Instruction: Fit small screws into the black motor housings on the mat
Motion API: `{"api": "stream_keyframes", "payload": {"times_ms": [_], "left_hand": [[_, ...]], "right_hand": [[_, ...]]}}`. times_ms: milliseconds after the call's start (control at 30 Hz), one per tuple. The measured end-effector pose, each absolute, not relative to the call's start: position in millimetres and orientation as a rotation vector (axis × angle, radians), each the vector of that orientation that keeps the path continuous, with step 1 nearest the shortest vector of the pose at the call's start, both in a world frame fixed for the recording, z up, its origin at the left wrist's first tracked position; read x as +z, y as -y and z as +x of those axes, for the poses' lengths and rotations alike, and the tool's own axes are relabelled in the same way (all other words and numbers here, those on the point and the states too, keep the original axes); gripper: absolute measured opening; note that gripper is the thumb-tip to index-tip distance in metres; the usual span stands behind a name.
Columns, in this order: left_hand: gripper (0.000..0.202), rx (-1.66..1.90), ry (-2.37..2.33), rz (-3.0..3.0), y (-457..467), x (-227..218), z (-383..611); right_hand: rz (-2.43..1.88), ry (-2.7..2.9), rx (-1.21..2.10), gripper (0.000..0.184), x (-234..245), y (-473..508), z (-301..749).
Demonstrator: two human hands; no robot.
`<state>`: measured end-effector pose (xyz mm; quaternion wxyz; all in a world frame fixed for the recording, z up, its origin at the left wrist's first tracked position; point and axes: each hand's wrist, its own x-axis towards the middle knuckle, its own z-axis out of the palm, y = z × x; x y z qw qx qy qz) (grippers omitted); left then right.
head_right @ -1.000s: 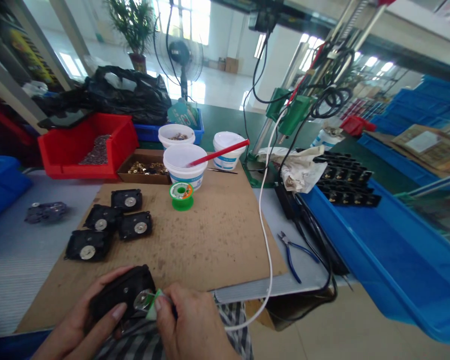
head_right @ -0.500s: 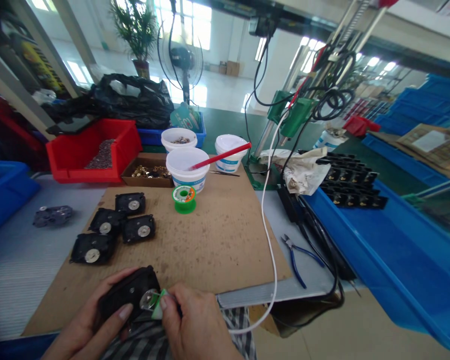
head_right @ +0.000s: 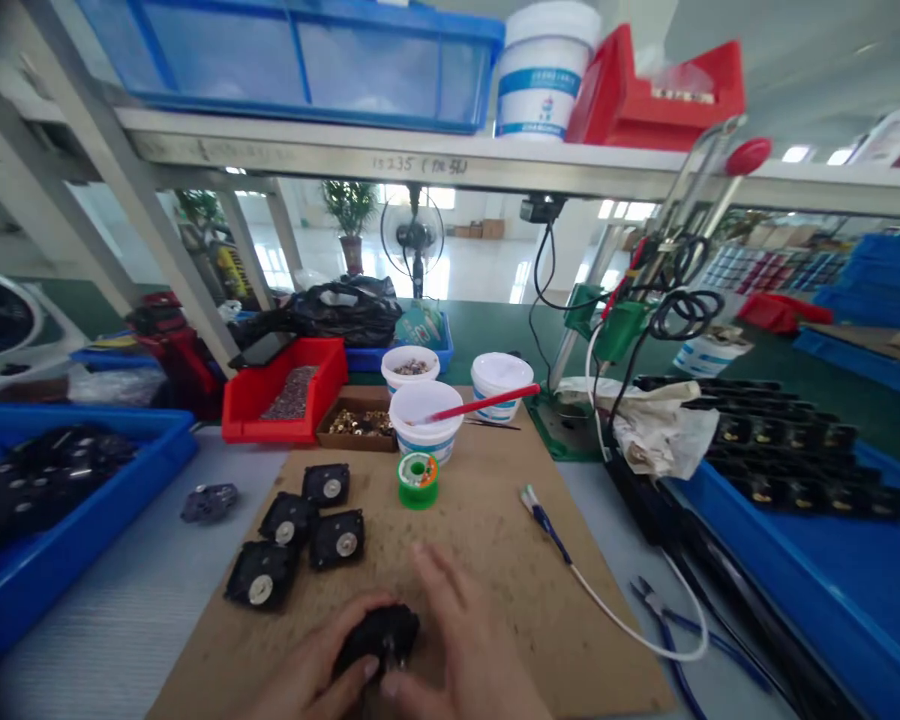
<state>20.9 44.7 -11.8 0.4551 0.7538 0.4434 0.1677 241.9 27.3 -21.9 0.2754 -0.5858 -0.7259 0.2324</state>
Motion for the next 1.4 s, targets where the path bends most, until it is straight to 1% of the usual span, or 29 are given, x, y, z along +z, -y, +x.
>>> {"api": "stream_keyframes", "payload": {"times_ms": [67, 133, 200, 300, 367, 467, 600, 700, 933, 1100, 1167, 1233, 1300, 1333, 1400], "left_hand": [[0.052, 0.394, -1.086, 1.895, -49, -11, 21], [0.056, 0.381, -1.143, 1.945, -55, -4, 18], [0.060, 0.333, -1.371, 2.129, -64, 8, 15], [0.067, 0.116, -1.815, 2.450, -81, 26, 12], [0.069, -0.004, -1.891, 2.511, -89, 30, 14], [0.068, -0.039, -1.812, 2.534, -92, 22, 21], [0.055, -0.024, -1.714, 2.545, -90, 8, 31], [0.052, 0.011, -1.590, 2.536, -86, 6, 40], [0.081, 0.064, -1.058, 2.536, -70, -11, 75], [0.091, 0.132, -0.947, 2.519, -69, -24, 82], [0.095, 0.141, -0.933, 2.516, -72, -20, 70], [0.096, 0.194, -1.140, 2.524, -78, -10, 49], [0.087, 0.292, -1.596, 2.483, -89, 2, 24], [0.081, 0.336, -1.840, 2.425, -96, 8, 12], [0.077, 0.355, -2.110, 2.326, -113, 16, -5]], "right_hand": [[-1.503, 2.090, 0.892, 0.082, -32, -21, 219], [-1.516, 2.059, 0.994, 0.084, -42, -20, 212], [-1.543, 1.945, 0.898, 0.078, -51, -23, 222], [-1.681, 1.753, 0.656, 0.064, -58, -25, 247], [-1.821, 1.653, 0.575, 0.060, -57, -23, 258], [-1.935, 1.636, 0.561, 0.063, -51, -18, 263], [-1.950, 1.743, 0.664, 0.082, -38, -12, 264], [-1.909, 1.767, 0.719, 0.085, -31, -10, 268], [-1.942, 1.629, 0.636, 0.080, -44, -12, 280], [-1.935, 1.732, 0.632, 0.082, -50, -1, 294], [-1.965, 1.796, 0.517, 0.081, -48, 3, 302], [-1.992, 1.853, 0.297, 0.081, -45, 1, 308], [-1.943, 1.954, 0.137, 0.085, -39, -7, 306], [-1.893, 2.039, 0.125, 0.087, -34, -12, 300], [-1.790, 2.246, 0.216, 0.089, -22, -24, 284]]}}
